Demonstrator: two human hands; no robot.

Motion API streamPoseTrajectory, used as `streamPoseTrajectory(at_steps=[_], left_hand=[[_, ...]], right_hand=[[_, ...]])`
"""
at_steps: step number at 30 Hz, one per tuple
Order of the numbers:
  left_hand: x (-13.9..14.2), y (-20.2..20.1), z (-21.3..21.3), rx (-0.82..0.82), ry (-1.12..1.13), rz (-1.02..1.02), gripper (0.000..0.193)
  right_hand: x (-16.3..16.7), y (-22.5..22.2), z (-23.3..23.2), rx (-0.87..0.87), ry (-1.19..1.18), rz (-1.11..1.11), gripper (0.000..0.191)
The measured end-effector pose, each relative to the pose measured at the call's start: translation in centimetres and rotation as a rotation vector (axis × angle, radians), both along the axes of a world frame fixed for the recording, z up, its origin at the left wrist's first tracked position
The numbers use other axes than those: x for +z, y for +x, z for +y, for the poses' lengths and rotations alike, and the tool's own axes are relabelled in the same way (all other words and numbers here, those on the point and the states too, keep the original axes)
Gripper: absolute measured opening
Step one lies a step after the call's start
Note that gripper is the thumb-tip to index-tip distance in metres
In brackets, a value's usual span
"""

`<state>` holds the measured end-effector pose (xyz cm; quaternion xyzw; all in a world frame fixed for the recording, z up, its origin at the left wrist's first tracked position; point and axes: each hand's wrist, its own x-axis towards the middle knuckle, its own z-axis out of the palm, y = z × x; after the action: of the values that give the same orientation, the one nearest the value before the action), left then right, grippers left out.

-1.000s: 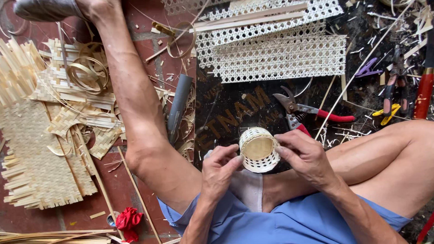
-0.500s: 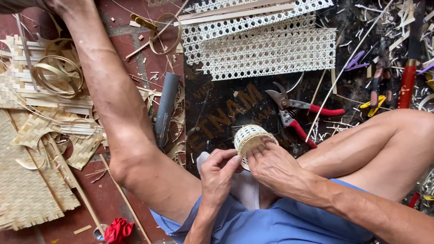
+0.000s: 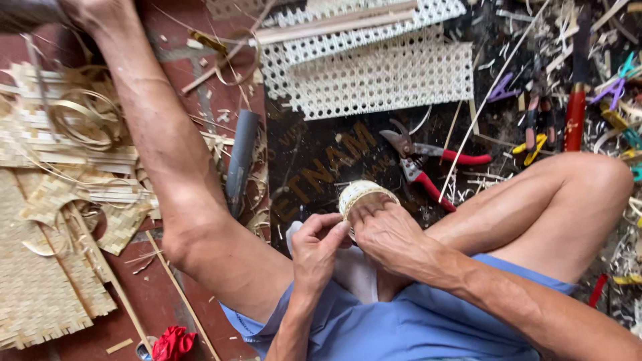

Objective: The person sits on the floor assembling a small woven bamboo basket. They apply glue from a squeeze bottle to the basket rim, press a thin bamboo strip around the edge, fit the woven panels together, and press and adjust the rim strip to secure it.

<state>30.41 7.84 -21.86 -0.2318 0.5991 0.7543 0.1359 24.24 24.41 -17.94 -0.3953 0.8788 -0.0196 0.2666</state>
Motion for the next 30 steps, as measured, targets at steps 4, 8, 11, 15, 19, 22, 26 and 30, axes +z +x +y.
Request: streamPoseTrajectory(at_steps=[4, 8, 11, 15, 19, 22, 26, 30], left_hand=[[1.0, 0.0, 0.4, 0.032, 0.002, 0.029, 0.019], [3.5, -0.9, -2.4, 0.016, -0.293, 0.171, 0.024], [3.8, -3.1, -7.9, -0.083, -1.000, 0.361, 0.030], [1.0, -8.9, -11.0, -0.402, -1.436, 0.045, 0.038], [3.6, -8.9, -9.3, -0.243, -1.392, 0.103, 0.035], [9.0, -4.8, -5.3, -0.158, -0.990, 0.330, 0.054], [11.7, -1.3, 2.1, -0.417, -1.002, 0.817, 0.060], [10.3, -0.9, 1.5, -0.276, -0.890, 0.886, 0.081]], right_hand=[[1.9, -0.1, 0.7, 0.059, -0.254, 0.138, 0.052], [4.1, 0.6, 5.2, -0.137, -0.656, 0.168, 0.046], [4.1, 1.9, 10.6, -0.642, -0.592, 0.121, 0.039], [1.7, 3.6, 13.8, -1.068, -0.711, -0.059, 0.035], [1.9, 4.4, 13.4, -1.122, -0.874, -0.124, 0.034], [4.5, 3.0, 12.0, -1.101, -1.417, -0.319, 0.053], [8.7, -0.3, 10.0, -0.698, -1.841, -0.749, 0.063], [11.0, -3.0, 11.0, -0.193, -1.723, -0.857, 0.039]])
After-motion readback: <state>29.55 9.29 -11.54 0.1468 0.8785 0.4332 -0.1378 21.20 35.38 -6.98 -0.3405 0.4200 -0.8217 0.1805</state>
